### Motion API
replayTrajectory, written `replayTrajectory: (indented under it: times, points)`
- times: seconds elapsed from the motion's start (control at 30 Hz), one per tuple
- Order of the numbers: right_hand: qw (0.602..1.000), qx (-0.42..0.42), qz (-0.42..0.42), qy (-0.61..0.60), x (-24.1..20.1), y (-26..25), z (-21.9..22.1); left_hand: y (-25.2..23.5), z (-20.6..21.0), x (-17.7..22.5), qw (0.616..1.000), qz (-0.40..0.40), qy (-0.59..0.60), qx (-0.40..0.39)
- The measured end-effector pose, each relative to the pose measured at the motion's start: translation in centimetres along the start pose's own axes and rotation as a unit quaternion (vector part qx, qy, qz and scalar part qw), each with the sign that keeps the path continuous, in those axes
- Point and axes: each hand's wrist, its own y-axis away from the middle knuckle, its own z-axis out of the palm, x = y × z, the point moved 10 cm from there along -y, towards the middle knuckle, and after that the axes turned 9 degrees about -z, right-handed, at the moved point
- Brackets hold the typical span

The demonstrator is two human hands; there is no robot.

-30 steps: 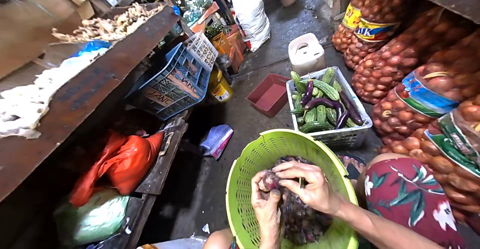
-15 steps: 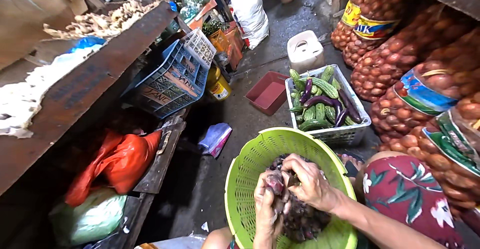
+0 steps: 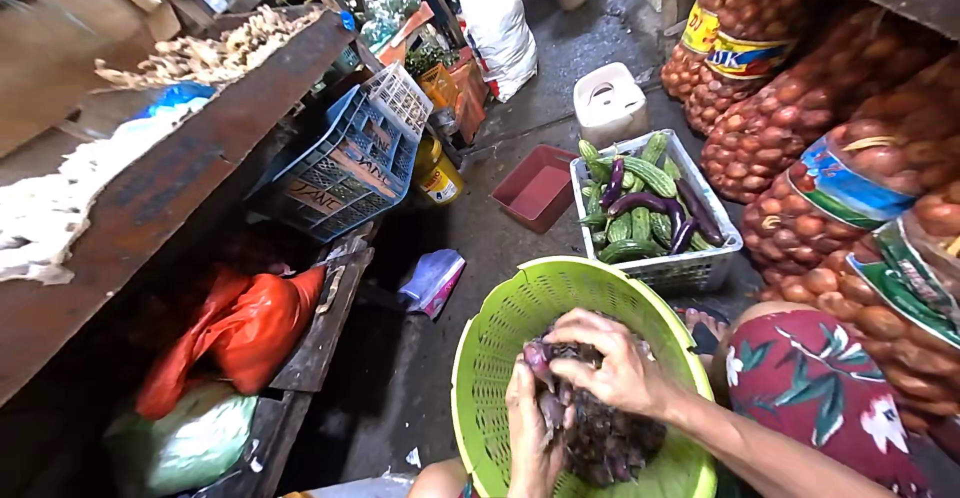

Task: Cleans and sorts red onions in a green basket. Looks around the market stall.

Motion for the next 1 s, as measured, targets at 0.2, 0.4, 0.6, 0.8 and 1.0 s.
replayTrajectory:
  times: [0.2, 0.4, 0.6, 0.8, 1.0]
  points:
    - [0.996, 0.039, -0.083, 0.007, -1.2, 0.2, -0.4, 0.2, 0.5, 1.5, 0.989, 0.122, -0.083, 0.014]
    - [0.981, 0.042, -0.079, 0.173, -1.0, 0.2, -1.0, 0.5, 1.6, 1.2, 0.991, 0.103, -0.079, -0.036]
    - [0.994, -0.067, 0.085, -0.003, 1.8, -0.4, -0.7, 0.9, 1.7, -1.6, 0.986, -0.116, -0.014, -0.117]
    - [0.99, -0.119, 0.037, -0.064, 0.6, 0.0, 1.3, 0.2, 0.5, -1.1, 0.99, -0.082, -0.046, -0.102]
    - [0.973, -0.172, 0.118, 0.099, 1.0, 0.5, 1.4, -0.7, 0.4, -0.5, 0.995, -0.031, 0.022, -0.09]
